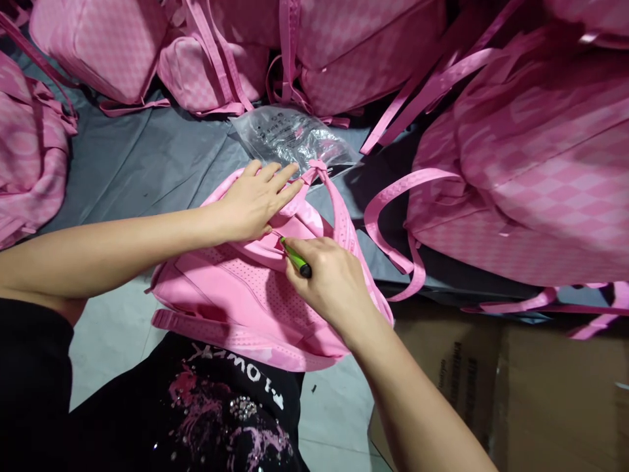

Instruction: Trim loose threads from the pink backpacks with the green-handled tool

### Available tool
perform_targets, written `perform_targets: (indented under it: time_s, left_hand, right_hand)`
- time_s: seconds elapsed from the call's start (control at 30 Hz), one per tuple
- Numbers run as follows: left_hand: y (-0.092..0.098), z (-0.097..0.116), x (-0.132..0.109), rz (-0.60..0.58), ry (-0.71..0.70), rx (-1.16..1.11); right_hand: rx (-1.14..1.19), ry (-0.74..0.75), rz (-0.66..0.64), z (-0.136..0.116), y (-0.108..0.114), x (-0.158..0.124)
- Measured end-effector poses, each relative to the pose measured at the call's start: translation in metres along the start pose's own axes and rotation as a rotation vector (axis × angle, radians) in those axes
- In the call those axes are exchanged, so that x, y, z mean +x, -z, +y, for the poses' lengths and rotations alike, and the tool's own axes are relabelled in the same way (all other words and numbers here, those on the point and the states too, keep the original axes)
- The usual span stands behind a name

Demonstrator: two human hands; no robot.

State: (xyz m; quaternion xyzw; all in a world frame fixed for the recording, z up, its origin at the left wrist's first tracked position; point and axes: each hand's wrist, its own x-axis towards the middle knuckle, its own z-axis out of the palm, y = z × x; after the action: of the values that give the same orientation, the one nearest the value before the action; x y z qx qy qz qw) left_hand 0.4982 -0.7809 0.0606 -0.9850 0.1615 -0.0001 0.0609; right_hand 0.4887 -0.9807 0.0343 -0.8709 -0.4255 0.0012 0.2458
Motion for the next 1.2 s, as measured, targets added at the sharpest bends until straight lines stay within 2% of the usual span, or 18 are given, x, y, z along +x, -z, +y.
perform_targets:
  time_s: [0.13, 0.33, 0.53, 0.67, 0.97, 1.2]
  left_hand:
    - [0.008, -0.006, -0.003, -0.070, -0.023, 0.006]
    - [0.012, -0.009, -0.008, -0.079, 0.021, 0.069]
    - [0.002, -0.011, -0.006, 0.010, 0.031, -0.006]
    - [0.001, -0.010, -0.007, 0.004, 0.034, 0.017]
    - [0.001, -0.011, -0.008, 0.010, 0.033, 0.030]
    - [0.009, -0.009, -0.009, -0.088, 0.048, 0.065]
  right_hand:
    - [-0.008, -0.007, 0.030, -0.004, -0.001, -0.001]
    - [0.083, -0.012, 0.052, -0.001, 0.000, -0.002]
    - [0.270, 0.000, 0.059, -0.002, -0.010, 0.012]
    - [0.181, -0.023, 0.064, -0.004, -0.012, 0.014]
    - [0.145, -0.051, 0.115, -0.011, -0.015, 0.013]
    - [0.126, -0.066, 0.180, -0.016, -0.022, 0.010]
